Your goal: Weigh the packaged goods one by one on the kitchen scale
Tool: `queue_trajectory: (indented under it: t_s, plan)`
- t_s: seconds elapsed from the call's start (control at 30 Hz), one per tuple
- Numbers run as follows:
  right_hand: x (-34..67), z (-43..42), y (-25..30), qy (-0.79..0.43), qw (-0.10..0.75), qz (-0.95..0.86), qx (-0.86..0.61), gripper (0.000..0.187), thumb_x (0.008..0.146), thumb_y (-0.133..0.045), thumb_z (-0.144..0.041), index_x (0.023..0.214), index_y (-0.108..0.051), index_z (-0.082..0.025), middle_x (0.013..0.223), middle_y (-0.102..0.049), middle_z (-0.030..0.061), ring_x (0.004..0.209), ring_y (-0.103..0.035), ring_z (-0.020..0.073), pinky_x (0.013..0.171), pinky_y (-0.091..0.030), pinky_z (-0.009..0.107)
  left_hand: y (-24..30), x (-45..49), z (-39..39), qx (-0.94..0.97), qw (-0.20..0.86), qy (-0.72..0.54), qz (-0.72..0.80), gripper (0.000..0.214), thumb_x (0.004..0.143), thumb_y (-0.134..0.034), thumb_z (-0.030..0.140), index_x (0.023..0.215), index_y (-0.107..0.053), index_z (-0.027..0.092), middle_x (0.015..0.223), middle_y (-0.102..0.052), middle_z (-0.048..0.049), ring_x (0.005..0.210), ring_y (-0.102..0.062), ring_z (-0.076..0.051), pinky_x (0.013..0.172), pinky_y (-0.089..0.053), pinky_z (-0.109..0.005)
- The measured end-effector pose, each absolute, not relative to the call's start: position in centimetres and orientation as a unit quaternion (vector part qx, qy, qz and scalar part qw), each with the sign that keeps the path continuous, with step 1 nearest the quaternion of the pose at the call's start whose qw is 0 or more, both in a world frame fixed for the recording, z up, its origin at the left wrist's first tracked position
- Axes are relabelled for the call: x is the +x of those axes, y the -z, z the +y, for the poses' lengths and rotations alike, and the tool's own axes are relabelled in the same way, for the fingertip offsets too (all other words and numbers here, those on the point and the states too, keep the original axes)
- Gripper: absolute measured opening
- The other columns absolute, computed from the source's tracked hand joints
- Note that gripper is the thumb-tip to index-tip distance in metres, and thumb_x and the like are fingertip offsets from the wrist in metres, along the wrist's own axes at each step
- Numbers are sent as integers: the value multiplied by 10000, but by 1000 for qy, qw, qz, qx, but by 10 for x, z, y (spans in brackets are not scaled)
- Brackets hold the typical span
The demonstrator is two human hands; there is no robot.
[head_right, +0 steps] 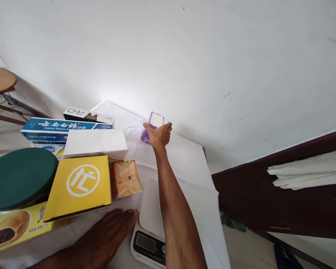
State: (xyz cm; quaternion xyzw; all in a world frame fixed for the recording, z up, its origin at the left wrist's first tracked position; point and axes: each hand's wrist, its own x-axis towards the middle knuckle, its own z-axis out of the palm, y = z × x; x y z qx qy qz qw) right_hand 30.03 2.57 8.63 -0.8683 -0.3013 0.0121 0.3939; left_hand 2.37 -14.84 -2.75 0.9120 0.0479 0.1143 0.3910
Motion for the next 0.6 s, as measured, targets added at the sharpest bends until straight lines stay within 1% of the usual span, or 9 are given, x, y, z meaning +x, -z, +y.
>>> queue_trajectory:
  t_s: [0.07,0.1,0.17,0.23,0.3,0.37,0.43,0.5,0.6]
  plan:
    - [299,37,-80,-8,394,-288,-873,825,645,-783,-486,1289,-466,-80,1283,-594,302,1209,-576,437,1003,-454,538,33,26,-149,913,392,-105,47,778,1084,-295,476,1608,249,286,1706,-184,-151,1544,-285,-367,1234,-301,-568]
    - [299,38,-77,-4,395,-284,-874,767,652,-764,-446,1270,-480,-92,1250,-615,286,1185,-590,426,991,-459,529,32,26,-149,912,395,-101,49,799,1077,-312,500,1612,240,282,1707,-182,-154,1543,-287,-373,1234,-298,-572]
    - [298,34,-77,5,397,-281,-874,677,644,-742,-393,1220,-516,-117,1169,-655,247,1139,-614,408,961,-476,508,25,23,-149,909,400,-103,57,904,1031,-387,606,1628,198,262,1708,-182,-159,1538,-289,-393,1243,-273,-586]
    - [299,19,-83,16,402,-280,-872,606,635,-738,-388,1160,-553,-151,1072,-686,194,1084,-634,385,923,-498,483,15,18,-148,907,401,-116,63,998,982,-445,680,1636,173,248,1707,-191,-164,1538,-285,-401,1252,-251,-592]
    - [301,-8,-94,30,410,-280,-868,554,643,-736,-415,1117,-578,-176,997,-699,144,1014,-652,350,893,-512,457,5,13,-148,906,399,-126,63,1025,966,-475,693,1637,163,254,1707,-192,-166,1543,-272,-399,1252,-256,-590]
    - [300,-47,-109,47,419,-286,-860,551,655,-738,-460,1110,-595,-184,974,-702,110,950,-658,313,871,-518,432,-2,9,-146,908,398,-112,61,1013,971,-490,677,1638,153,265,1708,-181,-174,1550,-252,-400,1243,-273,-599]
    - [296,-94,-124,63,426,-308,-848,598,643,-758,-522,1120,-614,-191,981,-701,86,908,-653,291,830,-524,415,-7,6,-145,911,399,-85,59,996,980,-492,661,1642,134,258,1701,-186,-200,1550,-242,-413,1228,-281,-626]
    - [289,-143,-135,70,407,-336,-847,634,641,-758,-595,1123,-638,-202,988,-696,74,888,-646,286,785,-521,406,-9,6,-145,913,399,-67,57,984,984,-487,656,1646,106,234,1690,-200,-227,1546,-243,-426,1220,-272,-651]
    - [271,-209,-138,55,383,-354,-851,685,647,-756,-654,1157,-657,-208,964,-698,65,836,-646,271,721,-518,380,-9,6,-145,917,388,-78,56,977,983,-486,657,1650,70,210,1672,-242,-243,1531,-277,-434,1216,-267,-660]
